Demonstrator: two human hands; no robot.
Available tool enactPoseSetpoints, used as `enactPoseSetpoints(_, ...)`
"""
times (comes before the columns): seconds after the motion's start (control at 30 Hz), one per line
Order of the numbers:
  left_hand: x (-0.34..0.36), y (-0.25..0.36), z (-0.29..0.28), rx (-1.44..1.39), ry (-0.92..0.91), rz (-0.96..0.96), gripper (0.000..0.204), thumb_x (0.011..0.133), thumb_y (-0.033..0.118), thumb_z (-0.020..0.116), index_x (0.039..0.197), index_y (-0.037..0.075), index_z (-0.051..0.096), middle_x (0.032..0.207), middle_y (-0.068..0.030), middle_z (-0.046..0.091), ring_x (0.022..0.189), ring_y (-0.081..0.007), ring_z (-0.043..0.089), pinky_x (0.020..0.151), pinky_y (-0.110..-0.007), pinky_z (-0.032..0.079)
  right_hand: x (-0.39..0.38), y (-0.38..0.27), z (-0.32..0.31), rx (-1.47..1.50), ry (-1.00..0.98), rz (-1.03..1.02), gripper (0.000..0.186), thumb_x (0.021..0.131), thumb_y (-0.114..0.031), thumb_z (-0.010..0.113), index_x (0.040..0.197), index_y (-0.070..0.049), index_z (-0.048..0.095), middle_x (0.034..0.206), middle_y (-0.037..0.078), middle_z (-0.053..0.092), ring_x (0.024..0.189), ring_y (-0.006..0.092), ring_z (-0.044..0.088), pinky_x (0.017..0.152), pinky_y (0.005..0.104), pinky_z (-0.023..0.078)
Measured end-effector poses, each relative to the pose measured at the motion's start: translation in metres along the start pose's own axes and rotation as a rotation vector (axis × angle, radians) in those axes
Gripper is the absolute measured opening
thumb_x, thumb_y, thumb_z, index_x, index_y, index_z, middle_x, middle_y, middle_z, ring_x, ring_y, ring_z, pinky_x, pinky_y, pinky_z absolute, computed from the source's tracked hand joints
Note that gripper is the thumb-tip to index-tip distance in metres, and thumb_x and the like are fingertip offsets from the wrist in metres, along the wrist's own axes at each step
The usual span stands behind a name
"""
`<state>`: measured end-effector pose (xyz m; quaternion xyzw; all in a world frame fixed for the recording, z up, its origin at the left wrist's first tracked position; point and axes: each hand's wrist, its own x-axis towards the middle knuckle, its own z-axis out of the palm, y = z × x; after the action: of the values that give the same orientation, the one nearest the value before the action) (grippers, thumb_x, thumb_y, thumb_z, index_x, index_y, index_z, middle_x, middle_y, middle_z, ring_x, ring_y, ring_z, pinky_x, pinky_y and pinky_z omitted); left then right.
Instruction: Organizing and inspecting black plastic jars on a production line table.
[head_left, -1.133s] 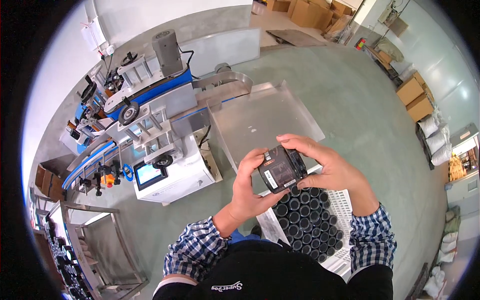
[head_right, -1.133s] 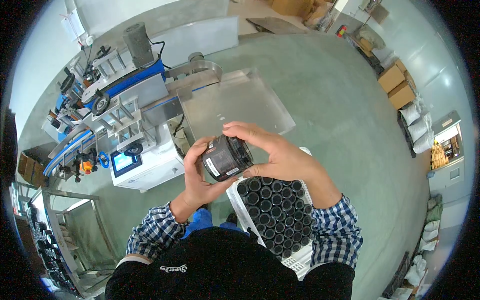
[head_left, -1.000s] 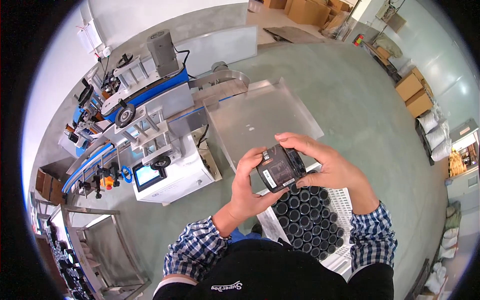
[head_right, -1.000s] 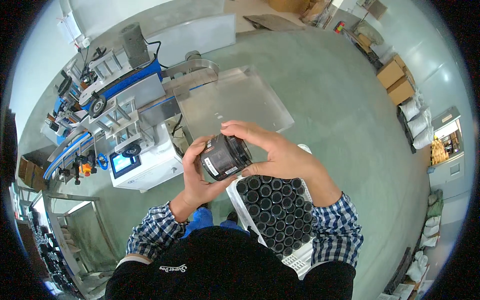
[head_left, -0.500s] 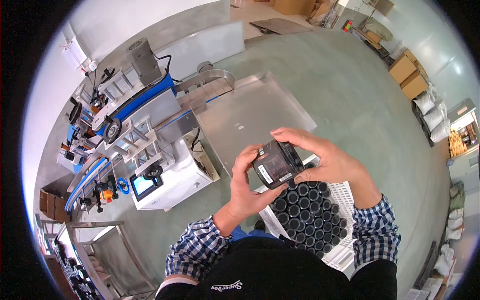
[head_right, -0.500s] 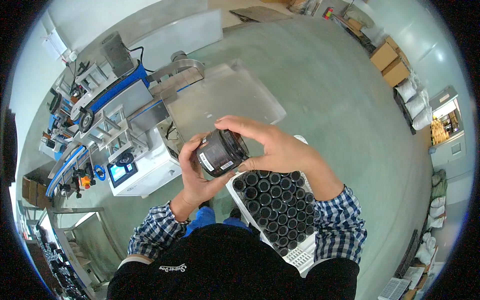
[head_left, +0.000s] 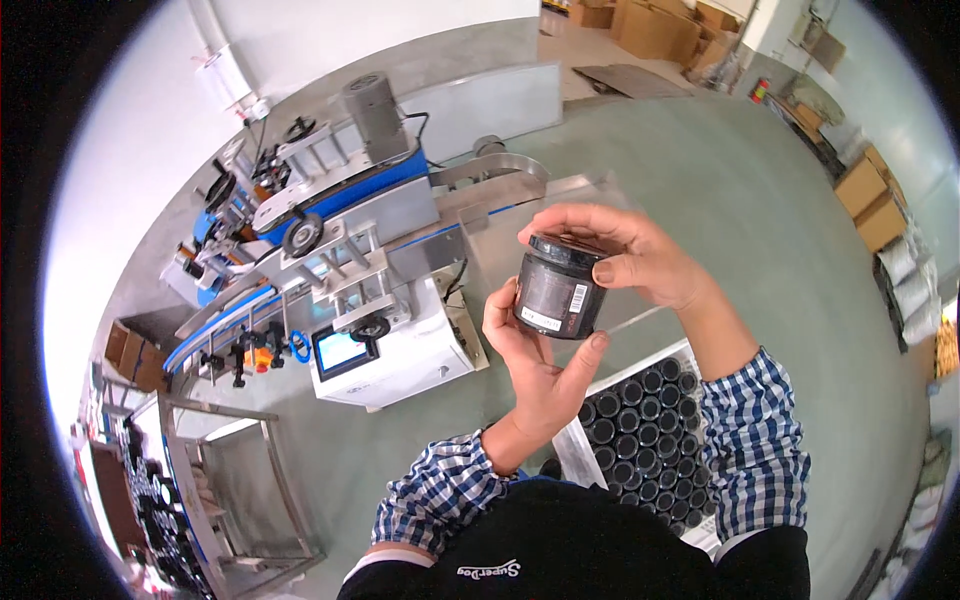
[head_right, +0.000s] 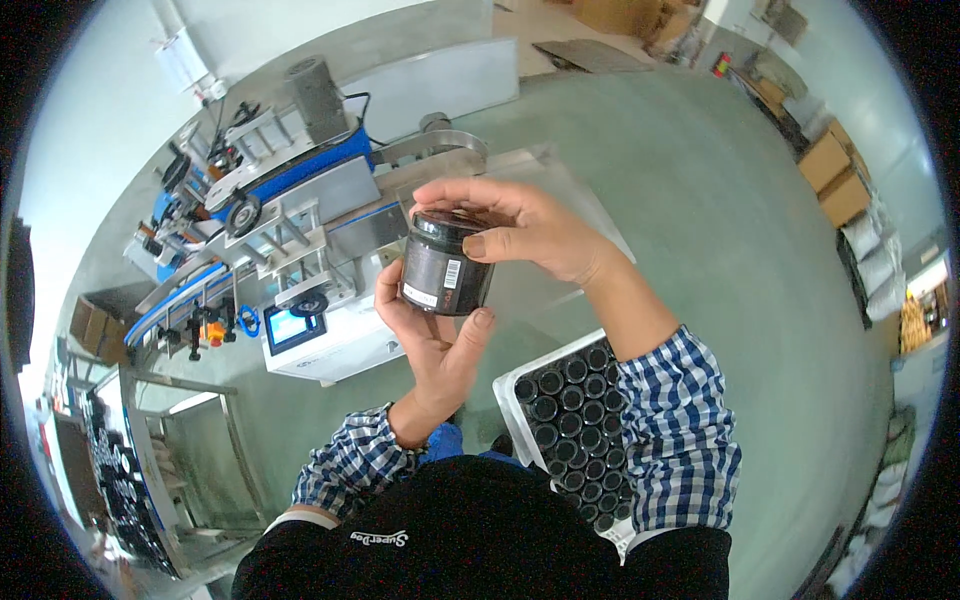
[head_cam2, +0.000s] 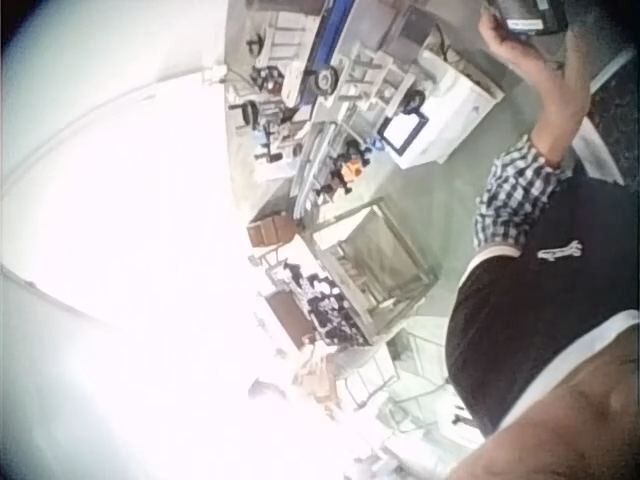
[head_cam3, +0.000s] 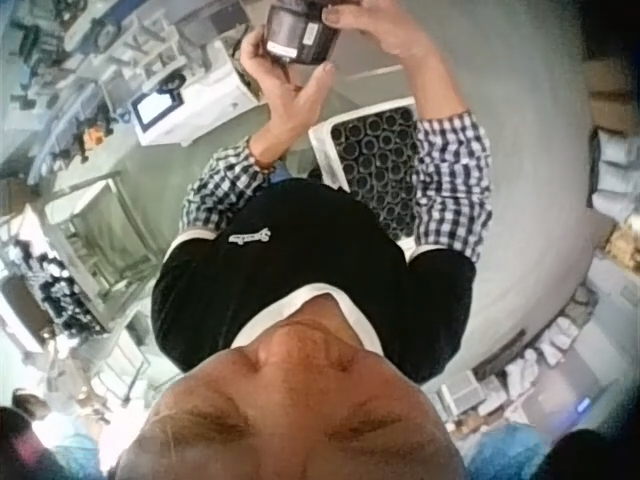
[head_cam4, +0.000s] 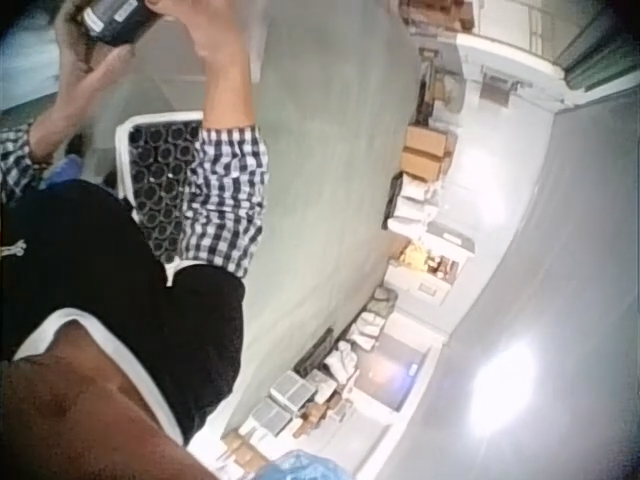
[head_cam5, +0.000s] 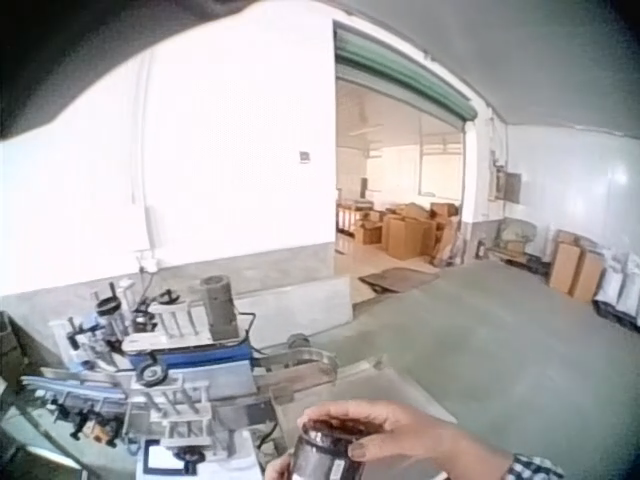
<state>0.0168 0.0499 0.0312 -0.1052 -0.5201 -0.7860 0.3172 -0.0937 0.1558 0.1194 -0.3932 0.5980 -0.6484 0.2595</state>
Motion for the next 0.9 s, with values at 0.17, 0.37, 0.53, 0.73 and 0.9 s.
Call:
enactPoseSetpoints(0.17, 0.011, 0.019, -0.027, 0.052, 0.057, 0.124, 0.086, 0.076, 0.003, 0.073, 0.136, 0.004, 0.011, 0.131, -0.0136, 0.024, 0.124, -0.0231, 0.031, 0.104, -0.037, 0.028, 0.042, -0.004, 0.027, -0.003, -0.106, -0.063, 0.071, 0.072, -0.04, 0.073, 0.126, -0.001, 0.051, 0.125, 0.017, 0.055, 0.118, 0.0249, 0.052, 0.103, 0.0373, 0.038)
enactPoseSetpoints(0.37, 0.012, 0.05, -0.051, 0.138, 0.168, 0.274, 0.087, 0.074, -0.001, 0.072, 0.136, 0.007, 0.012, 0.128, -0.0104, 0.027, 0.119, -0.0196, 0.035, 0.102, -0.035, 0.031, 0.071, -0.029, 0.074, 0.017, -0.28, -0.056, 0.055, 0.069, -0.01, 0.06, 0.123, -0.001, 0.054, 0.124, 0.013, 0.057, 0.12, 0.0237, 0.051, 0.106, 0.036, 0.035)
enactPoseSetpoints(0.53, 0.005, 0.077, -0.063, 0.145, 0.218, 0.333, 0.087, 0.072, -0.001, 0.072, 0.135, 0.007, 0.013, 0.127, -0.011, 0.028, 0.119, -0.02, 0.035, 0.102, -0.035, 0.031, 0.081, -0.044, 0.108, -0.034, -0.337, -0.093, 0.055, 0.068, -0.013, 0.06, 0.122, -0.002, 0.054, 0.123, 0.011, 0.057, 0.118, 0.0226, 0.052, 0.106, 0.0344, 0.036)
enactPoseSetpoints(0.73, -0.003, 0.096, -0.069, 0.174, 0.258, 0.378, 0.087, 0.072, -0.002, 0.073, 0.135, 0.007, 0.014, 0.127, -0.0109, 0.029, 0.12, -0.0203, 0.035, 0.102, -0.035, 0.03, 0.086, -0.054, 0.13, -0.052, -0.388, -0.094, 0.058, 0.069, -0.021, 0.066, 0.122, -0.003, 0.054, 0.122, 0.011, 0.058, 0.118, 0.0222, 0.052, 0.104, 0.0345, 0.038)
enactPoseSetpoints(0.9, -0.008, 0.105, -0.074, 0.184, 0.276, 0.407, 0.086, 0.072, -0.001, 0.073, 0.135, 0.007, 0.014, 0.127, -0.0106, 0.029, 0.121, -0.0202, 0.035, 0.102, -0.035, 0.03, 0.087, -0.055, 0.143, -0.083, -0.398, -0.093, 0.067, 0.07, -0.039, 0.071, 0.123, -0.002, 0.053, 0.123, 0.013, 0.057, 0.116, 0.0227, 0.053, 0.101, 0.0348, 0.039)
